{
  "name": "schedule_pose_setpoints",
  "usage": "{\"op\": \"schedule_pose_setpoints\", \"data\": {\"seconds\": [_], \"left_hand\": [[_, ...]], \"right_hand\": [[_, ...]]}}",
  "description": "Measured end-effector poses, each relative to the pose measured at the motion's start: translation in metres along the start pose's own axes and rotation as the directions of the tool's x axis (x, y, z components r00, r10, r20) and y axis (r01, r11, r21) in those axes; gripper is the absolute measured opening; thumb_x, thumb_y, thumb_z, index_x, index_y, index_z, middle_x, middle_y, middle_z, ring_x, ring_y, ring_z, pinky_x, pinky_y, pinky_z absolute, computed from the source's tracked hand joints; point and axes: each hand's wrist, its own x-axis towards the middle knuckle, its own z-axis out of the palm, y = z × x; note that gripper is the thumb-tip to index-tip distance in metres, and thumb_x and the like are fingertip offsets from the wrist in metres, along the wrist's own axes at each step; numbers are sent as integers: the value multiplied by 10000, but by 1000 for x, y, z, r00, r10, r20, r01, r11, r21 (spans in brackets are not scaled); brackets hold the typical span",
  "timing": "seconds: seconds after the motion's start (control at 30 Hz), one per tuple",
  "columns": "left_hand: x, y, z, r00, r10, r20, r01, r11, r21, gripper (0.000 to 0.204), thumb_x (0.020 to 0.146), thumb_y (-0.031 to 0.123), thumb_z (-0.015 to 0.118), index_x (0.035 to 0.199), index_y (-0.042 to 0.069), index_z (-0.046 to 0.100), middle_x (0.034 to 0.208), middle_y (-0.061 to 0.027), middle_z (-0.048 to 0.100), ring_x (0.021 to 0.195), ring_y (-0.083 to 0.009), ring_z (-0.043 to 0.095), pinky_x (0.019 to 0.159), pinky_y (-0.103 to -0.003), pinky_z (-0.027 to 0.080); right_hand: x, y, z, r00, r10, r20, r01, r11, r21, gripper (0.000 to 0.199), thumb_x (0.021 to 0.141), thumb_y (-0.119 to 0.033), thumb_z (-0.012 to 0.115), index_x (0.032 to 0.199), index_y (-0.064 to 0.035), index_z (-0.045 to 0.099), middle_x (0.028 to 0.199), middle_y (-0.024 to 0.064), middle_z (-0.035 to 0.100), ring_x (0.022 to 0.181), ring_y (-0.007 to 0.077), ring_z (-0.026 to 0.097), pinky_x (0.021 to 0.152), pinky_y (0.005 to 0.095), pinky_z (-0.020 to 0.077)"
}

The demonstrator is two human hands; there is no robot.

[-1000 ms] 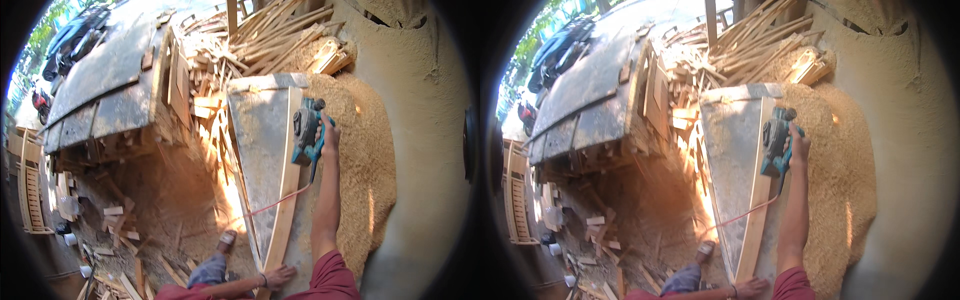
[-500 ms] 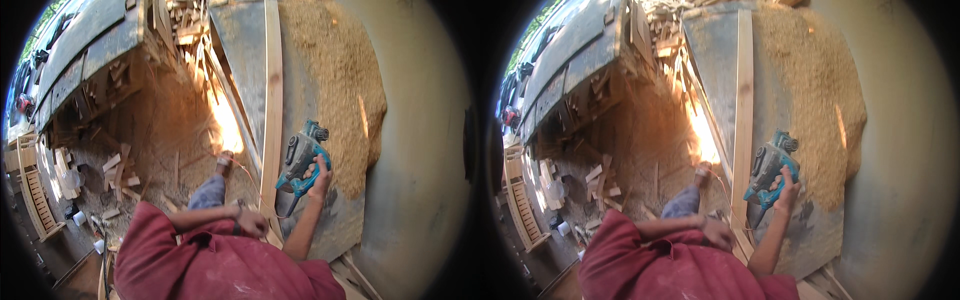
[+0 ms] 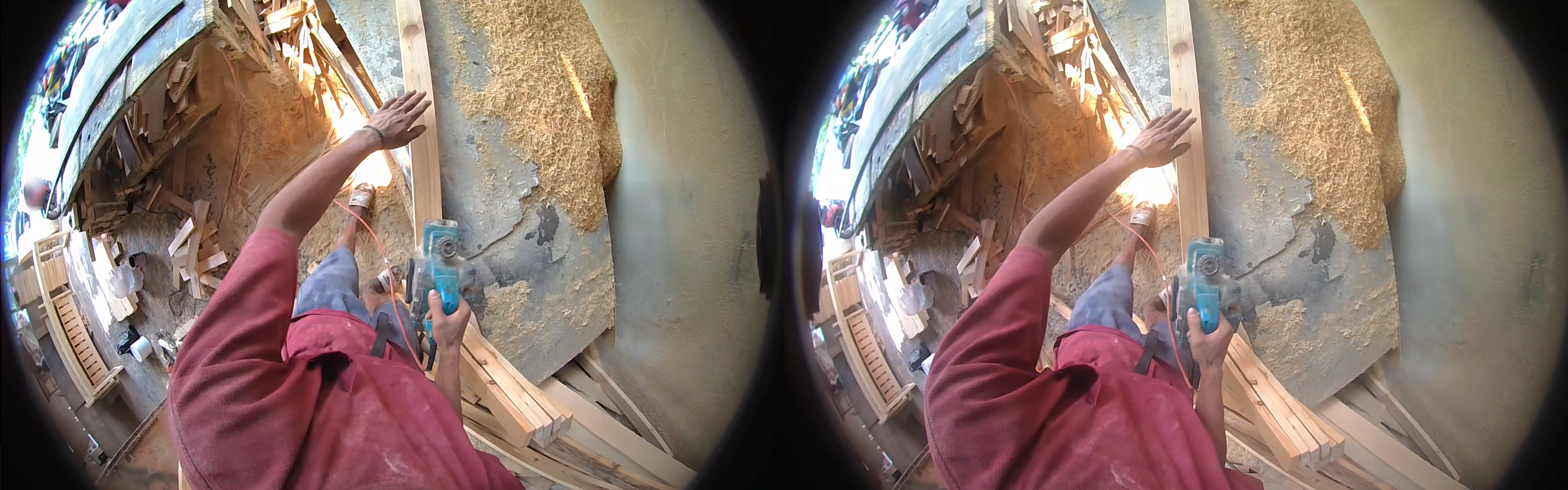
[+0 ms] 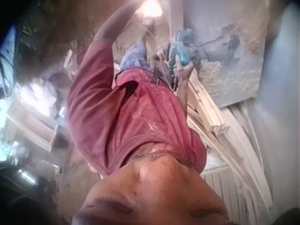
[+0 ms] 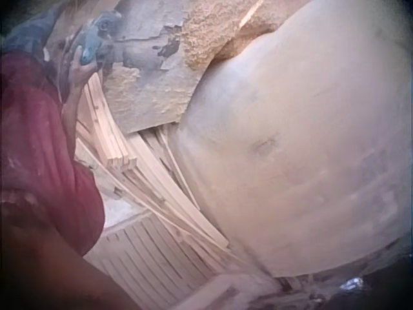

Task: The person sands a piece of wood with an electric sander, moving the tool along the length of the board and then setting it down to move the wood pieces around.

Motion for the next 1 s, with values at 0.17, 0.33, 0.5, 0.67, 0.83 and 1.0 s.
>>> {"op": "schedule_pose_setpoints", "data": {"seconds": [0.17, 0.33, 0.5, 0.67, 0.83, 1.0], "left_hand": [[12, 8, 15, 974, -129, 187, 111, 988, 103, 750, 983, 544, 426, 1573, 138, 206, 1655, -59, 122, 1526, -236, 95, 1243, -454, 110], [9, 1, 15, 968, -165, 188, 142, 981, 129, 773, 963, 573, 440, 1575, 163, 206, 1656, -17, 121, 1525, -202, 100, 1247, -465, 94], [10, 4, 9, 968, -159, 196, 135, 982, 134, 777, 948, 556, 491, 1569, 166, 234, 1648, -32, 162, 1521, -207, 125, 1244, -470, 101], [12, 6, 7, 965, -166, 201, 145, 983, 115, 792, 939, 544, 520, 1570, 161, 232, 1648, -42, 162, 1520, -207, 130, 1244, -465, 105], [13, 13, -6, 964, -159, 215, 139, 985, 104, 735, 951, 503, 524, 1550, 147, 291, 1631, -56, 214, 1510, -230, 168, 1235, -455, 132], [17, 6, -8, 973, -124, 196, 103, 988, 115, 610, 967, 382, 527, 1505, 133, 383, 1592, -67, 301, 1483, -254, 240, 1217, -447, 181]], "right_hand": [[-13, 26, 2, 989, -143, -27, 136, 975, -176, 358, 852, -283, 746, 741, 22, 595, 561, 61, 503, 526, 156, 455, 517, 362, 385], [-13, 36, 1, 982, -184, 32, 186, 954, -234, 340, 844, -273, 748, 740, 18, 606, 561, 82, 520, 510, 171, 478, 517, 374, 396], [-2, 31, 2, 985, -170, 31, 173, 957, -235, 326, 845, -260, 739, 731, 19, 613, 552, 97, 523, 492, 187, 483, 512, 383, 398], [10, 16, 8, 987, -160, 34, 164, 960, -229, 325, 848, -259, 735, 738, 25, 621, 556, 112, 544, 496, 208, 523, 516, 389, 419], [24, 8, 13, 978, -199, 55, 206, 939, -274, 331, 849, -258, 740, 757, 40, 632, 563, 138, 577, 491, 234, 579, 512, 392, 447], [34, -10, 17, 982, -175, 73, 189, 942, -276, 347, 853, -257, 734, 739, 48, 615, 555, 139, 561, 488, 203, 560, 505, 388, 437]]}}
